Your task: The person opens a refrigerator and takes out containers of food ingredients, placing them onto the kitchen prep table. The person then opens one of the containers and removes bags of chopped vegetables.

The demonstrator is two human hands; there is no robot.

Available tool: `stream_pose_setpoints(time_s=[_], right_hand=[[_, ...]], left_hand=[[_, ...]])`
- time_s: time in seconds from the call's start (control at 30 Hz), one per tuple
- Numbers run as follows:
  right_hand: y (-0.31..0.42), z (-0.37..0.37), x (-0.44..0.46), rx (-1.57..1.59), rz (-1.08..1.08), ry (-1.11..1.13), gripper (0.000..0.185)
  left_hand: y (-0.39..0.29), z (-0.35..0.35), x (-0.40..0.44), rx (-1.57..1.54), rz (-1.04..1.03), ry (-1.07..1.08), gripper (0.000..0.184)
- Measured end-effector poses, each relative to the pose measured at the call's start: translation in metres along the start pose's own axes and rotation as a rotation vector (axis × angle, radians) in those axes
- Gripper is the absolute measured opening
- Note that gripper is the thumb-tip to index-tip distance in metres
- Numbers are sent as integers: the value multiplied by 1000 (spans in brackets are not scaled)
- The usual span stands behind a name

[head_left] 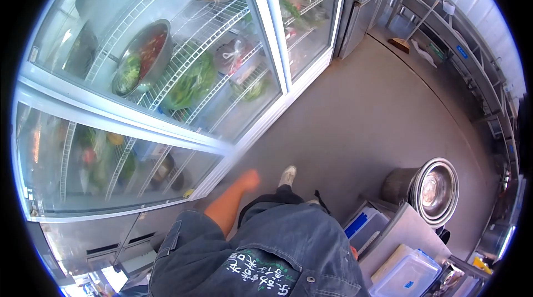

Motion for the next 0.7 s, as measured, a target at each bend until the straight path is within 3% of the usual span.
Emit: stream_pose_setpoints(time_s=[0.1,0.17,0.3,0.4,0.47,0.7], right_hand=[[-17,15,12,46,19,2,27],[35,3,-8,-51,75,45,26],[92,-30,-26,-60,118,61,25],[109,-44,-30,-101,103,60,23],[112,-52,-30,-106,93,43,22],[118,-69,-32,-144,67,28,21]], left_hand=[[0,34,-8,-142,56,-170,18],[-32,88,-58,-32,125,-399,28],[-16,169,-78,447,1,-934,21],[-16,225,-96,541,-64,-1070,18],[-18,251,-102,642,-236,-1270,17],[-23,276,-91,759,-16,-914,21]])
Point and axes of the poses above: each hand's wrist, its own x-axis towards the middle knuckle, its own z-axis out of the back of the hand, y = z × x, the point moved 4 cm from there along x, towards the middle knuckle, and after that the axes turned 13 degrees about z, right-handed, at the moved point
